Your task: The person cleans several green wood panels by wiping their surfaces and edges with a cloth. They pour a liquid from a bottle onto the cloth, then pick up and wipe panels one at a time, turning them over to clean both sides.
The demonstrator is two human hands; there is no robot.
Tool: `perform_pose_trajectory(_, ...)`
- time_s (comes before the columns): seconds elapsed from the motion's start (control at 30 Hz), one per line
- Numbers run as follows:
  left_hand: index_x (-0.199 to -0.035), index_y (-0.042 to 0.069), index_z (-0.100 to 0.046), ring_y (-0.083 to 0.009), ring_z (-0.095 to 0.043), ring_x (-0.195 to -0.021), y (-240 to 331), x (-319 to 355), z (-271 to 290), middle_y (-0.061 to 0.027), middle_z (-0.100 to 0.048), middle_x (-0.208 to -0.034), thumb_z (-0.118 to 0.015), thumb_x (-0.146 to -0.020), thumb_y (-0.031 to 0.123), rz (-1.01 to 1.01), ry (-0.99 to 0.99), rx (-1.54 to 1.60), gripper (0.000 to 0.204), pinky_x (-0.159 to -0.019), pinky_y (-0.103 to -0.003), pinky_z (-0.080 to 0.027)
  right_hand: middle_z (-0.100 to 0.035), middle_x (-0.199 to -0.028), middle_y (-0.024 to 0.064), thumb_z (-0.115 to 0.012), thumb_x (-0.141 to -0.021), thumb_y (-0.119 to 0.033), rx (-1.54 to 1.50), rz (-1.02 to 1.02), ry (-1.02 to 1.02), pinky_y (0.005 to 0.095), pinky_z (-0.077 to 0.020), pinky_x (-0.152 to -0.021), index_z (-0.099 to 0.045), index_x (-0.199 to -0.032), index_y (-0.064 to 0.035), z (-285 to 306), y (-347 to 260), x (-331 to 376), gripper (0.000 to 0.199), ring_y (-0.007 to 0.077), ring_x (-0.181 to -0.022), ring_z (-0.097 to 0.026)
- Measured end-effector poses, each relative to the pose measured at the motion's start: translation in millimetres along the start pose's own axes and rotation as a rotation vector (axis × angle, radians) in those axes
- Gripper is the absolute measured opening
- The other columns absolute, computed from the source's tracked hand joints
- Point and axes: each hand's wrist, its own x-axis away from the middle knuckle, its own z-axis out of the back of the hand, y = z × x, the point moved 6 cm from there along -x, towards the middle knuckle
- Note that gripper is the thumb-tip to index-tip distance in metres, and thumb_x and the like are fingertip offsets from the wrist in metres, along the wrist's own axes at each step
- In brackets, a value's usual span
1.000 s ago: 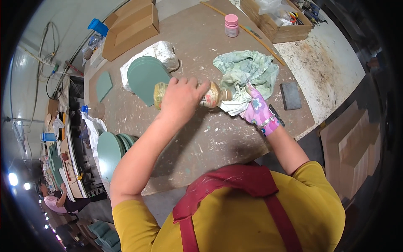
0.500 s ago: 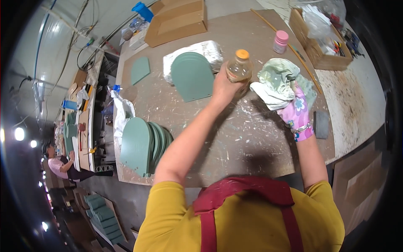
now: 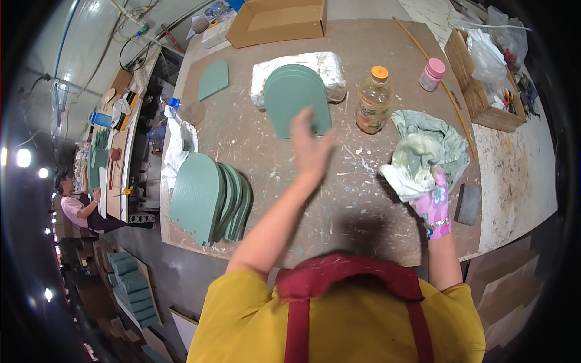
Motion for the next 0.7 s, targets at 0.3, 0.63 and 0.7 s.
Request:
perform_pose_trajectory(0.3, -0.097, -0.005, -0.056, -0.0145, -0.048, -0.071, -113.9, -28.8, 72.2, -0.0067, -0.055, -0.078, -0.072, -0.077, 0.024, 0.361, 0.173, -0.067, 0.039, -0.065, -0.029, -0.042, -0.054, -0.125, 0.0143, -0.037, -0.096, -0.027, -0.008, -0.117, -0.062, 0.043, -0.0434, -0.098, -0.045, -0.126, -0.0039, -14.2, 56.5, 24.6, 0.038, 0.0282, -0.111, -0.054)
perform_pose_trajectory(0.63, -0.1, -0.003, -0.054, -0.0187, -0.056, -0.074, -93.3, 54.3, 79.2, -0.0123, -0.061, -0.085, -0.064, -0.085, 0.024, 0.431, -0.039, 0.07, 0.033, -0.066, -0.034, -0.047, -0.046, -0.133, 0.017, -0.042, -0.094, -0.036, 0.303, -0.001, -0.018, 0.0457, -0.0368, -0.104, -0.039, -0.133, -0.0021, 2.1, 32.7, 56.5, 0.052, 0.0311, -0.12, -0.048)
perform_pose_trajectory(0.7, -0.11, -0.002, -0.049, -0.0195, -0.058, -0.083, -67.4, 96.6, 79.6, -0.0115, -0.06, -0.094, -0.058, -0.088, 0.022, 0.618, -0.094, 0.395, 0.034, -0.072, -0.034, -0.048, -0.046, -0.133, 0.0161, -0.041, -0.095, -0.033, 0.502, 0.095, -0.1, 0.0439, -0.0379, -0.103, -0.04, -0.131, -0.0018, -2.0, 17.4, 61.7, 0.048, 0.0298, -0.12, -0.048)
